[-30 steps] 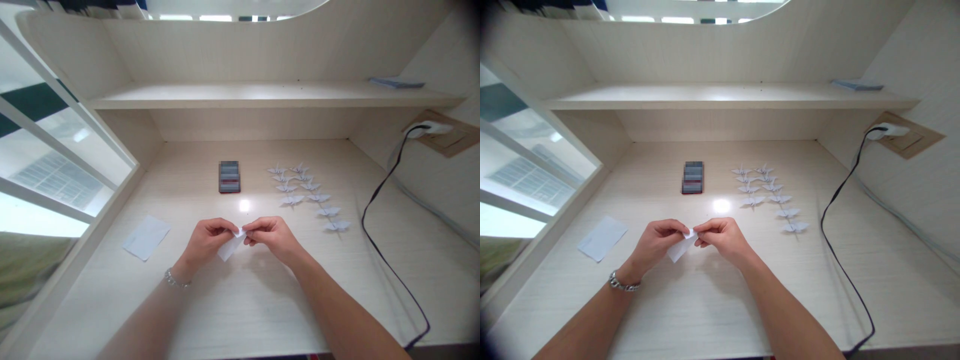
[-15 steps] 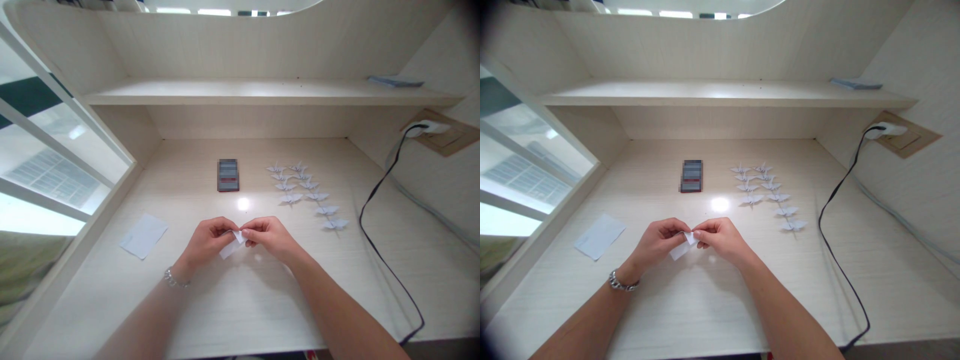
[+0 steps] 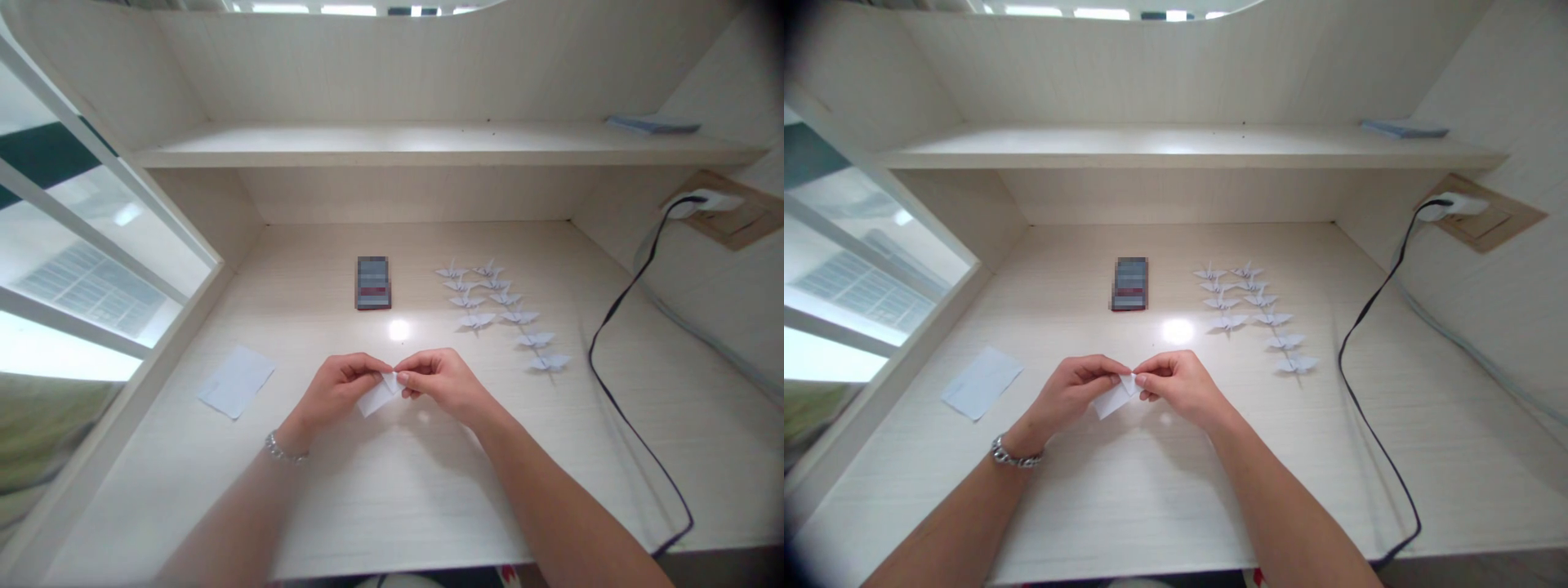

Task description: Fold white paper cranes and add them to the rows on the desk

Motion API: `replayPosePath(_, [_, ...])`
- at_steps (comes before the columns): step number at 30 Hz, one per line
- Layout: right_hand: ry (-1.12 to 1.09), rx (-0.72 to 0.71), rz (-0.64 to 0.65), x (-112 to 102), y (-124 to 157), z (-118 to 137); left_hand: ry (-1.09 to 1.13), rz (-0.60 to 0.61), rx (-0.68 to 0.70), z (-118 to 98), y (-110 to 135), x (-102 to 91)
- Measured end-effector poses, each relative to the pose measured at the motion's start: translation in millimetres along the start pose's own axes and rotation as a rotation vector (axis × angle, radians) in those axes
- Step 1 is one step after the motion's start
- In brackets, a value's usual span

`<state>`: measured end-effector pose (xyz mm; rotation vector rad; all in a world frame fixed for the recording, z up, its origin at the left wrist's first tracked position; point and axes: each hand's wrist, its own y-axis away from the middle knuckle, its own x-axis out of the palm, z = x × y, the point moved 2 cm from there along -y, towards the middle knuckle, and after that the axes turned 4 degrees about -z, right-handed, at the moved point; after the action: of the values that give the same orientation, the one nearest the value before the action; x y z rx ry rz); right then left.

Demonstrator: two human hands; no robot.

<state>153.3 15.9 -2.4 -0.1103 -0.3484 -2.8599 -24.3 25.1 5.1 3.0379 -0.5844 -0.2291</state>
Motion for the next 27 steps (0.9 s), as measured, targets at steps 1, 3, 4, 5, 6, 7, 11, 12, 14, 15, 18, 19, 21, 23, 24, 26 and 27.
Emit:
replayPosePath(1, [-0.002, 0.002, -0.003, -0.2, -0.1, -0.2, -0.003, -0.001, -0.004, 0.3, -0.3, -0.5])
replayPosePath(3, [-0.008, 0.003, -0.005, -0.4, -0.1, -0.3, 0.002, -0.007, -0.017, 1.1, -0.9, -1.6])
replayPosePath(4, [-0.012, 0.001, -0.005, -0.4, -0.1, -0.3, 0.017, -0.014, -0.024, 1.5, -1.3, -2.2])
replayPosePath(5, [-0.015, 0.000, -0.005, -0.4, -0.2, -0.2, 0.041, -0.021, -0.030, 1.8, -1.5, -2.8])
replayPosePath(6, [-0.018, -0.001, -0.008, -0.3, -0.2, -0.1, 0.065, -0.028, -0.035, 2.1, -1.7, -3.1])
replayPosePath(7, [-0.020, -0.002, -0.016, -0.3, -0.3, 0.0, 0.087, -0.037, -0.037, 2.3, -1.8, -3.2])
replayPosePath(11, [-0.020, -0.009, -0.048, 0.7, -0.3, 1.1, 0.114, -0.069, -0.012, 1.1, -1.1, -1.6])
replayPosePath(12, [-0.020, -0.008, -0.048, 1.3, -0.2, 1.3, 0.101, -0.079, 0.000, 0.5, -0.8, -1.0])
replayPosePath(14, [-0.021, -0.001, -0.037, 2.9, 0.1, 1.5, 0.046, -0.091, 0.021, -0.3, -0.4, 0.5])
replayPosePath(15, [-0.020, 0.005, -0.031, 3.8, 0.2, 1.4, 0.012, -0.096, 0.026, -0.4, -0.4, 1.1])
replayPosePath(18, [-0.017, 0.022, -0.016, 5.4, 0.2, 0.1, -0.060, -0.100, 0.023, 0.6, -0.7, 2.3])
replayPosePath(19, [-0.018, 0.024, -0.012, 5.6, 0.1, -0.6, -0.073, -0.105, 0.021, 1.1, -0.9, 2.3])
replayPosePath(21, [-0.029, 0.028, -0.001, 5.7, -0.5, -2.5, -0.096, -0.113, 0.014, 2.1, -1.3, 2.0])
replayPosePath(23, [-0.041, 0.034, 0.003, 5.3, -1.2, -4.3, -0.116, -0.114, 0.008, 2.6, -1.5, 1.5])
replayPosePath(24, [-0.044, 0.038, 0.002, 5.1, -1.4, -5.1, -0.123, -0.112, 0.006, 2.6, -1.5, 1.3])
replayPosePath(26, [-0.038, 0.045, -0.004, 4.5, -1.6, -6.1, -0.131, -0.113, 0.007, 2.5, -1.5, 0.8])
replayPosePath(27, [-0.032, 0.049, -0.005, 4.3, -1.6, -6.2, -0.134, -0.114, 0.008, 2.3, -1.5, 0.5])
